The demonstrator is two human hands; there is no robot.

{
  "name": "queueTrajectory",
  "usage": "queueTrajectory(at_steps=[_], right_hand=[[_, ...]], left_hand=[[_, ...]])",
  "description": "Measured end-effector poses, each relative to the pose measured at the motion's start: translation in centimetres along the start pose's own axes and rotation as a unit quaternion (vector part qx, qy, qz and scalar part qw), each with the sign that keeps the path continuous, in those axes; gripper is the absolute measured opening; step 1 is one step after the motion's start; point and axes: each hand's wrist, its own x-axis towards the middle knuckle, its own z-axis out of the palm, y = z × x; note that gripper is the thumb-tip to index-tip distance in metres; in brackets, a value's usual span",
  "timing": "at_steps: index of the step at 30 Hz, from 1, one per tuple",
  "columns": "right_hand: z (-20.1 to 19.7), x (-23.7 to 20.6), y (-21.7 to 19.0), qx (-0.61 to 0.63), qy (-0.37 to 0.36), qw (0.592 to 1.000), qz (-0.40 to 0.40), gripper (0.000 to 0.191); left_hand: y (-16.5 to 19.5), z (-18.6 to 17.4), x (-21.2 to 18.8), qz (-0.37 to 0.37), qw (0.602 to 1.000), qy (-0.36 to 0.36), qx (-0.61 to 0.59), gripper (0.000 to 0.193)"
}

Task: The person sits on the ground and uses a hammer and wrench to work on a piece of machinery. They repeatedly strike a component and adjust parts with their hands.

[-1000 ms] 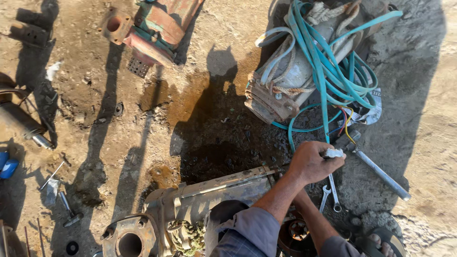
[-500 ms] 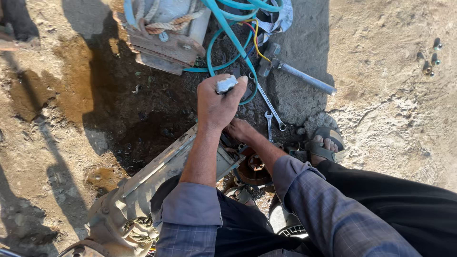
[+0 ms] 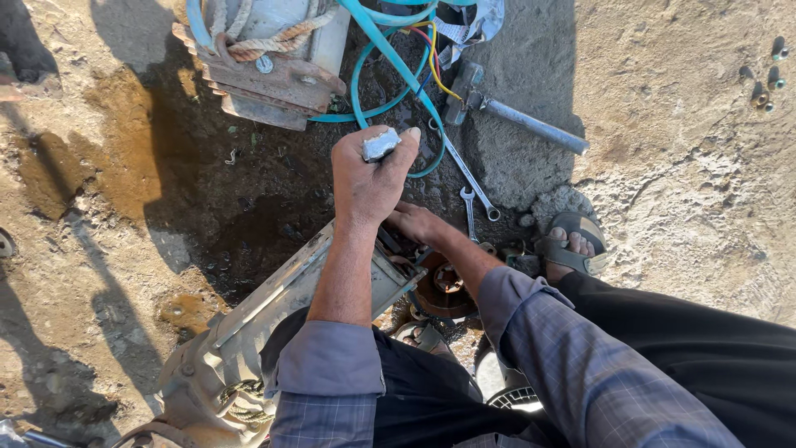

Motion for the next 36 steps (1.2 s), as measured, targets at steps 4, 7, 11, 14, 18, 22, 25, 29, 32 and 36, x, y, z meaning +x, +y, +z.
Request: queueTrajectory(at_steps=[4, 7, 11, 14, 18, 22, 25, 29, 32, 36], right_hand=[[-0.2, -0.5, -0.4, 0.141, -0.055, 0.989, -0.01, 0.06], [0.0, -0.4, -0.7, -0.03, 0.0, 0.999, -0.024, 0.064], [-0.1, -0.2, -0.6, 0.093, -0.016, 0.995, -0.012, 0.064], [-0.2, -0.4, -0.4, 0.115, -0.039, 0.991, -0.047, 0.066], [-0.1, -0.5, -0.6, -0.027, -0.027, 0.999, -0.007, 0.067], [-0.3, -0.5, -0.8, 0.048, -0.036, 0.998, 0.036, 0.062], [-0.5, -0.7, -0.7, 0.091, -0.061, 0.994, 0.016, 0.059], [-0.5, -1.0, -0.6, -0.011, -0.034, 0.999, -0.018, 0.059], [-0.4, -1.2, -0.7, 0.039, -0.032, 0.998, 0.027, 0.06], [-0.3, -1.1, -0.8, 0.096, -0.052, 0.992, -0.068, 0.061]], left_hand=[[0.2, 0.0, 0.0, 0.026, 0.999, 0.005, 0.023, 0.04], [0.1, 0.0, 0.1, 0.028, 0.999, 0.006, 0.037, 0.039], [-0.5, 0.0, 0.1, 0.019, 0.999, 0.005, 0.028, 0.038], [-0.9, 0.1, 0.0, 0.019, 1.0, -0.006, 0.024, 0.038], [-1.1, 0.1, -0.2, 0.013, 0.998, -0.015, 0.065, 0.04], [-1.0, 0.1, -0.2, 0.011, 0.999, -0.011, 0.029, 0.036], [-0.9, 0.2, -0.3, 0.006, 0.999, -0.016, 0.028, 0.036], [-0.8, 0.4, -0.4, 0.011, 0.999, -0.017, 0.039, 0.036], [-0.7, 0.4, -0.4, 0.017, 0.999, -0.016, 0.034, 0.037], [-0.6, 0.4, -0.3, 0.007, 0.999, -0.013, 0.032, 0.036]])
